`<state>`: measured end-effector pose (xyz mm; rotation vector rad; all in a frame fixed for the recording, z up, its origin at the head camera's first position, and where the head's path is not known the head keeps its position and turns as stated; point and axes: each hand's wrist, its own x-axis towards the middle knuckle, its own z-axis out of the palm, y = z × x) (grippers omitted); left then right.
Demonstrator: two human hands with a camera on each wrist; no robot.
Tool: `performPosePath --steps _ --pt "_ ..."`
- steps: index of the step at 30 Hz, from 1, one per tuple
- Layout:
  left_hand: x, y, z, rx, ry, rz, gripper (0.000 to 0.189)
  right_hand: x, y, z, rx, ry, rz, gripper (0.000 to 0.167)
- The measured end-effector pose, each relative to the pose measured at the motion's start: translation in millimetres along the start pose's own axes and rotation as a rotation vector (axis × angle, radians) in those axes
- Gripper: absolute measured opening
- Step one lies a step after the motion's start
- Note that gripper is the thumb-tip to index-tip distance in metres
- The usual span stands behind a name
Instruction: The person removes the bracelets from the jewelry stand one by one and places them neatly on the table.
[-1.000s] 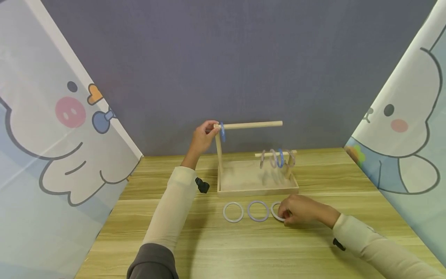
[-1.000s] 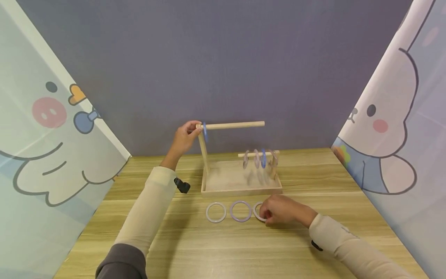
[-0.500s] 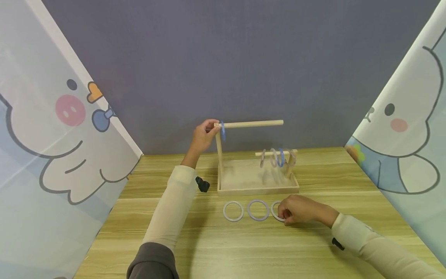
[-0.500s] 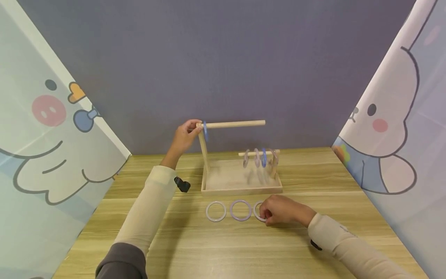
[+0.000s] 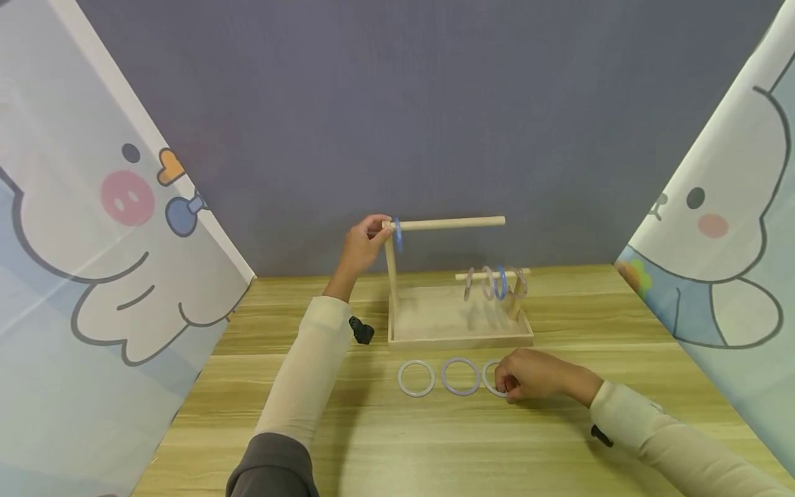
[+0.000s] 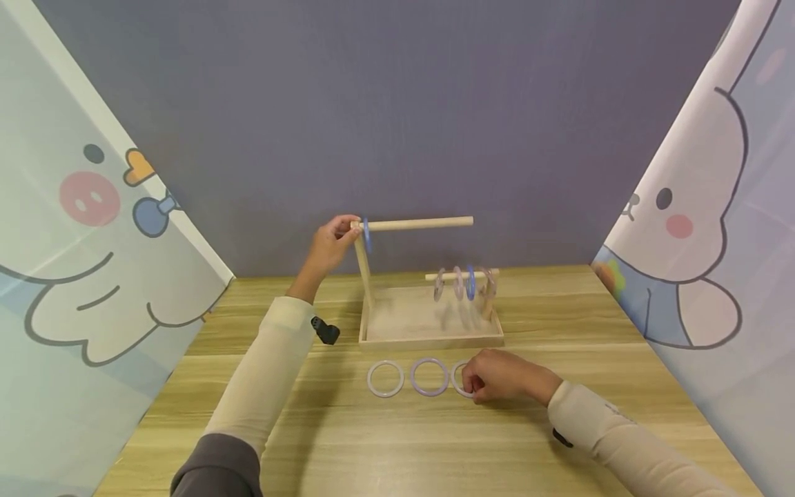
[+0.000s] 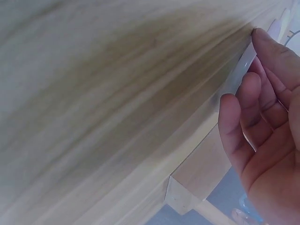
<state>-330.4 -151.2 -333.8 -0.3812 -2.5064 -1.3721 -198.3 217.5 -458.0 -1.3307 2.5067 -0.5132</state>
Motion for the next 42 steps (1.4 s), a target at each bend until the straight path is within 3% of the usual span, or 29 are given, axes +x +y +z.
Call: performPosePath --steps 7,16,23,30,42 --pt "0.4 -0.3 0.7 -0.026 0.012 0.013 0.033 2.0 -5.5 -12.3 -0.04 0.06 0.005 0.014" --pt "-0.6 -0.5 -0.1 -0.018 0.009 0.019 0.035 9.8 -6.3 -31.2 -0.114 0.24 -0.122 0.01" --pt "-0.5 -0.7 0.2 -0.01 0.014 0.028 0.034 17.0 -10.5 -46.6 -0.13 0.311 -0.075 0.008" --pt "0.9 -0.4 0.0 -0.014 0.013 0.03 0.034 28.8 -18.0 -65.6 -0.202 0.419 -0.12 0.011" --pt "-0.2 -1.5 1.3 -0.015 0.015 0.031 0.034 57.1 -38.4 -85.4 -0.203 0.434 -0.081 0.009"
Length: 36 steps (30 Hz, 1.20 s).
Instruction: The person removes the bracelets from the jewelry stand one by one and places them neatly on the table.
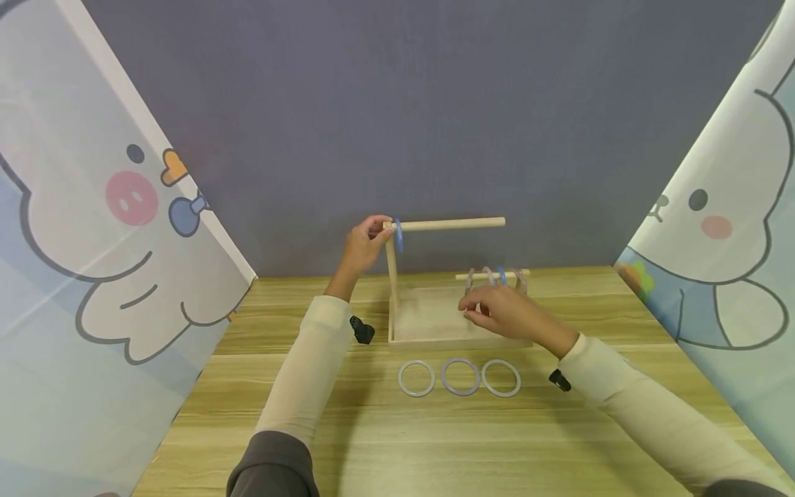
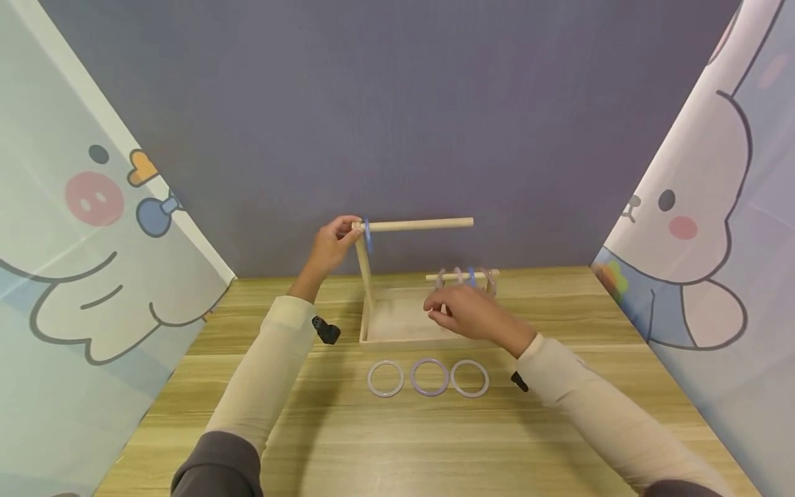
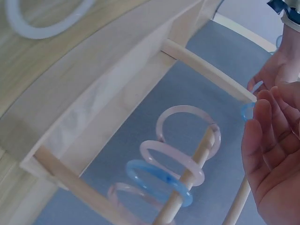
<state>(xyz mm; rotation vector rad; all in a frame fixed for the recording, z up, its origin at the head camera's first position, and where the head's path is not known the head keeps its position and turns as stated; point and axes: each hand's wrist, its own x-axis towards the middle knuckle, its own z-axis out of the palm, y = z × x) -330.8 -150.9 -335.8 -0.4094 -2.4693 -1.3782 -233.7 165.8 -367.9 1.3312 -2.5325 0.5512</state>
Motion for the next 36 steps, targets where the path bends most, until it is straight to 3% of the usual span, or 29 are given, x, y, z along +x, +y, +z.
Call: performPosePath --steps 10,19,26,36 --pt "0.6 0.8 0.8 -0.011 0.012 0.007 0.033 21.6 -3.8 -0.5 0.048 0.15 0.104 0.013" --pt "0.3 0.3 1.0 0.0 0.01 -0.001 0.033 40.9 -5.0 1.5 0.095 0.213 0.203 0.012" --pt "-0.2 0.0 1.4 -0.004 0.015 0.004 0.032 53.7 -6.0 6.2 0.105 0.276 0.225 0.011" --pt "-0.7 1.4 1.3 0.003 0.009 -0.002 0.034 69.0 -7.9 8.7 0.201 0.35 0.327 0.015"
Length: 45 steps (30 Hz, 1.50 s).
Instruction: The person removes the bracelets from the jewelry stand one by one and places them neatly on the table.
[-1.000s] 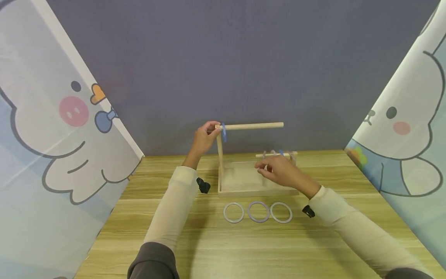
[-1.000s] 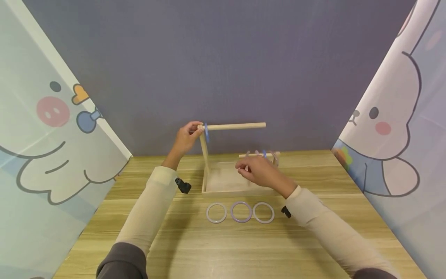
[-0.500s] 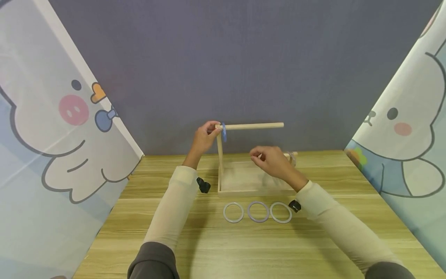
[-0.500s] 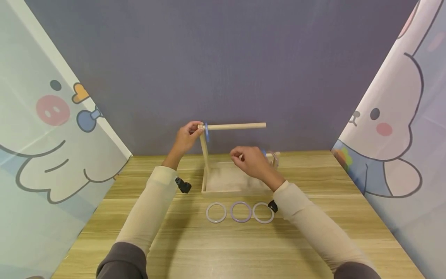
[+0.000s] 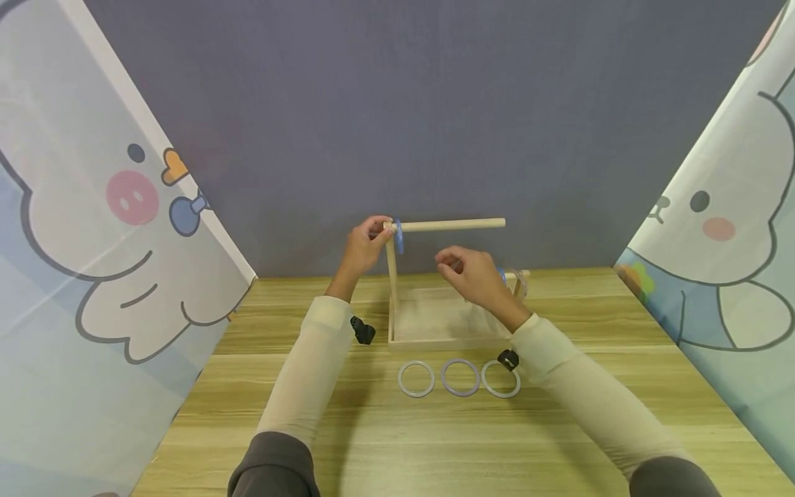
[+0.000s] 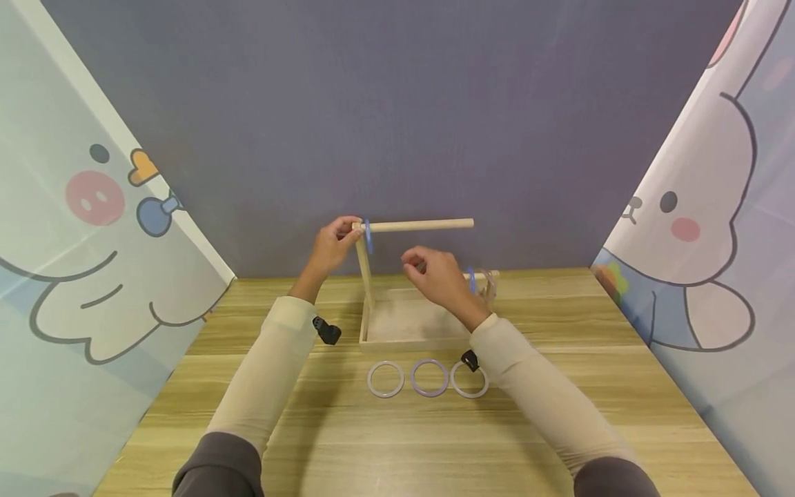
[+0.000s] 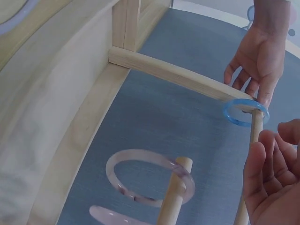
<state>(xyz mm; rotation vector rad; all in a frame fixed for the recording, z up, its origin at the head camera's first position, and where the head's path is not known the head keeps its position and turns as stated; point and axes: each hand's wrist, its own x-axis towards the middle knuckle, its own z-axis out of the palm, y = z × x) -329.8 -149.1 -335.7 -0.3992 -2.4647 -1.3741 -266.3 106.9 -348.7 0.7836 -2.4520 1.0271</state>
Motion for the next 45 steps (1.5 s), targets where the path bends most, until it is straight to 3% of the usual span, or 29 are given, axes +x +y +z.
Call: performPosePath --steps 17,26,37,45 --pt "-0.3 -0.3 0.2 -0.005 -0.001 0.004 0.034 21.4 -4.2 19.1 0.082 0.063 0.123 0.024" --pt "1.7 1.9 0.0 -0.006 0.011 0.01 0.034 34.9 -13.6 32.2 0.149 0.082 0.148 0.027" --pt "0.5 1.8 0.6 0.001 0.004 0.002 0.036 45.0 -21.2 49.1 0.227 0.082 0.215 0.042" --pt "1.5 0.5 0.1 -0.006 0.006 -0.01 0.036 54.9 -27.3 59.4 0.274 0.097 0.259 0.038"
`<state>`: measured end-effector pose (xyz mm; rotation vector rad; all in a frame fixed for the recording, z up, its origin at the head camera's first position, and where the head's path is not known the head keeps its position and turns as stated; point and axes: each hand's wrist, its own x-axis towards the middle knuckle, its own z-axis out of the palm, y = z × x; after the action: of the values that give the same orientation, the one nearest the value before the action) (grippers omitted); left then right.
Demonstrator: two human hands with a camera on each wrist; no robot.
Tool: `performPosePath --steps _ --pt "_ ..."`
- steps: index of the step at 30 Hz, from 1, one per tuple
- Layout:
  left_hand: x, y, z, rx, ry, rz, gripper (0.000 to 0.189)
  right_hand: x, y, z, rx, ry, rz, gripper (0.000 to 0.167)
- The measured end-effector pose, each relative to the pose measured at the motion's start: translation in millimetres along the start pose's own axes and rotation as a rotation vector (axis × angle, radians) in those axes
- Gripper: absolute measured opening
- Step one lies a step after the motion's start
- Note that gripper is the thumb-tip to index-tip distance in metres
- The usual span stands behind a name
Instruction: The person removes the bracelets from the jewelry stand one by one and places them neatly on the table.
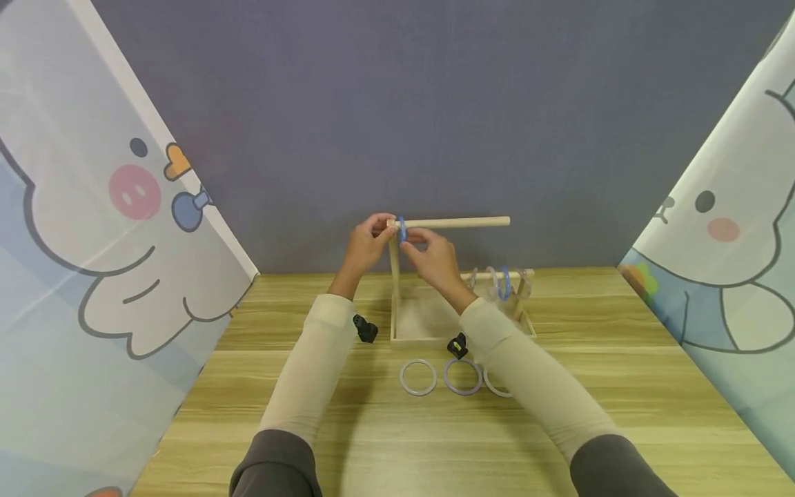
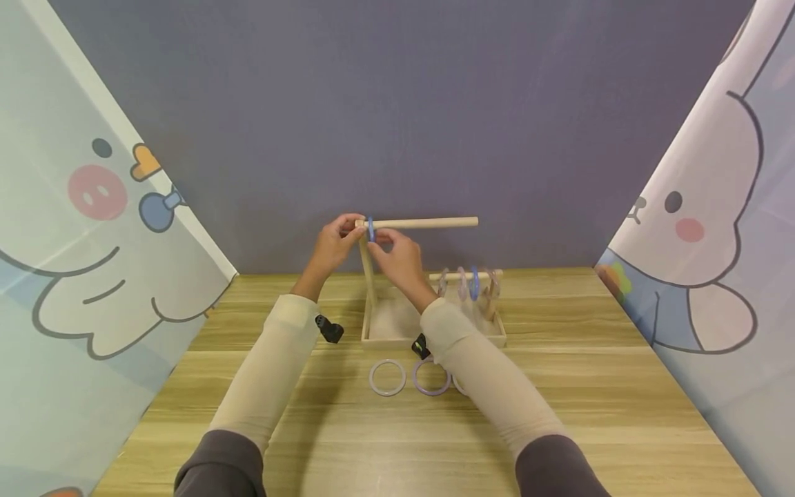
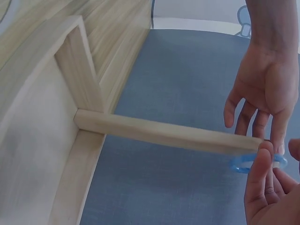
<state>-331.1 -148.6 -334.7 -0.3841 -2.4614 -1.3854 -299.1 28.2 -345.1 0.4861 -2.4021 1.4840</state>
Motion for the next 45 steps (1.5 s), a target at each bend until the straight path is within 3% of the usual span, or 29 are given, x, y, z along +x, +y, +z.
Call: performPosePath --steps 14,34,45 --pt "1.9 -1.2 0.1 0.0 0.009 0.019 0.032 6.4 -9.2 7.6 0.07 0.052 0.078 0.03" --pt "1.8 0.3 1.0 0.019 0.001 -0.004 0.032 7.2 -10.3 15.1 0.071 0.065 0.066 0.028" --pt "1.7 -0.1 1.1 0.023 0.009 -0.008 0.031 7.4 -9.4 21.2 0.108 0.074 0.105 0.026"
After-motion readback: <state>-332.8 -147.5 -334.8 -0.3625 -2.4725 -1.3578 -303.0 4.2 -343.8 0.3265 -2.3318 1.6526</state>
